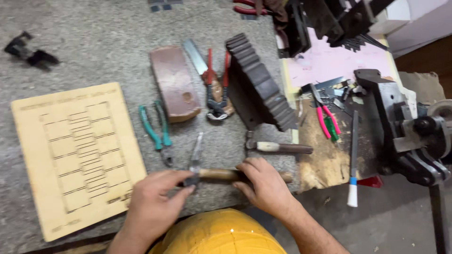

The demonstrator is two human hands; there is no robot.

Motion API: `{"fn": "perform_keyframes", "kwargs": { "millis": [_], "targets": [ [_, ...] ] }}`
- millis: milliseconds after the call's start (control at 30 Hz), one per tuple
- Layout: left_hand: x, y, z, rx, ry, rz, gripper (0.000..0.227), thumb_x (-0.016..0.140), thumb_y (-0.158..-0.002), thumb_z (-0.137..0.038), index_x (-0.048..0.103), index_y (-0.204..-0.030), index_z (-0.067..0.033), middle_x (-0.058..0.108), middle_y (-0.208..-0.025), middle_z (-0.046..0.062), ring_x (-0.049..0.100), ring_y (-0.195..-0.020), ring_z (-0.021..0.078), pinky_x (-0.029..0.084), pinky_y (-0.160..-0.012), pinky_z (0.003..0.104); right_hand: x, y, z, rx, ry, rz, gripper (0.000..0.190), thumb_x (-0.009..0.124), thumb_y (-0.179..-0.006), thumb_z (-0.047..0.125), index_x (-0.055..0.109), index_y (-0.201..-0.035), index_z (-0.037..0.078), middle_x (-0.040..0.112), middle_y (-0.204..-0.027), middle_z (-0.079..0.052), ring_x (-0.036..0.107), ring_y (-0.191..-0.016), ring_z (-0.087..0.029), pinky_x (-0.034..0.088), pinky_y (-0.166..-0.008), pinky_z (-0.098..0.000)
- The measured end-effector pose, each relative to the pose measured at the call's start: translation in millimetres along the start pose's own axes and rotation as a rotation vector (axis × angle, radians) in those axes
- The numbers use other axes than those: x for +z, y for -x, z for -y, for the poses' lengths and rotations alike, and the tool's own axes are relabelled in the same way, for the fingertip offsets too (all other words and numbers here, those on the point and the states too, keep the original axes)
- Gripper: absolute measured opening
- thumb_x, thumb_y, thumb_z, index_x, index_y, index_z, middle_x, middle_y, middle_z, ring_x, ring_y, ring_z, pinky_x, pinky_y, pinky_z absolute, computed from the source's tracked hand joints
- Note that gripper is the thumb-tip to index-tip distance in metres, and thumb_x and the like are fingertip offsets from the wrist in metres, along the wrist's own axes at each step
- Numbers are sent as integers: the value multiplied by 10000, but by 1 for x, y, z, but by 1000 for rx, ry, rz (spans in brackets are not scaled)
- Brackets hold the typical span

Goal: The person repeatedly places small metal pieces into a wooden jig, then hammers them on a metal anvil to shape them. The person continues this cycle of placing and hammering multiple pieces throughout the clip.

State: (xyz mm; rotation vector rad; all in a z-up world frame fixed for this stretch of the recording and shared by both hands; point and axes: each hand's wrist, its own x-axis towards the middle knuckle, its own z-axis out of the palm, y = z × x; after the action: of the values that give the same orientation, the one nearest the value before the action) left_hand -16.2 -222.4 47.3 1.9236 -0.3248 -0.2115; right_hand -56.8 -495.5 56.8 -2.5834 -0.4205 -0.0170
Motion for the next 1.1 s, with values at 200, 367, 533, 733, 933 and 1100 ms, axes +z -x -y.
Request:
{"fn": "perform_keyframes", "kwargs": {
  "millis": [200, 367, 533, 733, 933, 1100],
  "targets": [
    [25, -17, -3, -162, 119, -219, 354, 857, -735, -52, 770, -1072, 13, 784, -955, 97, 717, -843, 138, 574, -736, 266, 0, 51, -61, 41, 37, 178, 446, 801, -800, 285, 624, -1124, 34, 640, -1021, -166, 621, -950, -404, 501, -819, -486],
    [30, -20, -15, -353, 188, -351, 361, 832, -800, -36, 756, -1150, 10, 767, -923, 116, 678, -781, 132, 549, -664, 265, -24, 76, -86, 101, -187, 291, 399, 756, -901, 315, 630, -1147, 27, 653, -999, -162, 643, -893, -405, 508, -746, -469],
    [66, -36, -26, -337, 387, -311, 355, 798, -793, -25, 723, -1139, 5, 771, -945, 96, 728, -822, 120, 607, -712, 264, -77, 120, -116, 82, -645, 86, 376, 642, -1004, 305, 579, -1238, 18, 643, -984, -107, 615, -790, -215, 492, -681, -329],
    [166, -69, -46, -296, 280, -100, 382, 808, -797, -66, 739, -1172, -59, 764, -879, 54, 737, -809, 135, 628, -707, 270, -88, 172, -138, 406, -933, -182, 459, 645, -958, 229, 513, -1320, -20, 679, -897, -70, 619, -678, -89, 492, -555, -257],
    [201, -88, -62, -4, 313, -203, 353, 813, -859, -44, 707, -1195, -32, 699, -1009, 66, 744, -860, 126, 631, -692, 233, -89, 203, -140, 642, -759, -187, 447, 745, -825, 64, 607, -1238, -38, 708, -761, -86, 608, -582, -104, 483, -518, -270],
    [214, -102, -72, 32, 362, -225, 388, 734, -903, 7, 654, -1281, -30, 604, -1132, 78, 745, -909, 122, 644, -689, 207, -89, 208, -128, 685, -752, -229, 482, 773, -785, 23, 642, -1240, -73, 727, -815, -115, 666, -730, -147, 519, -678, -300]
  ]
}}
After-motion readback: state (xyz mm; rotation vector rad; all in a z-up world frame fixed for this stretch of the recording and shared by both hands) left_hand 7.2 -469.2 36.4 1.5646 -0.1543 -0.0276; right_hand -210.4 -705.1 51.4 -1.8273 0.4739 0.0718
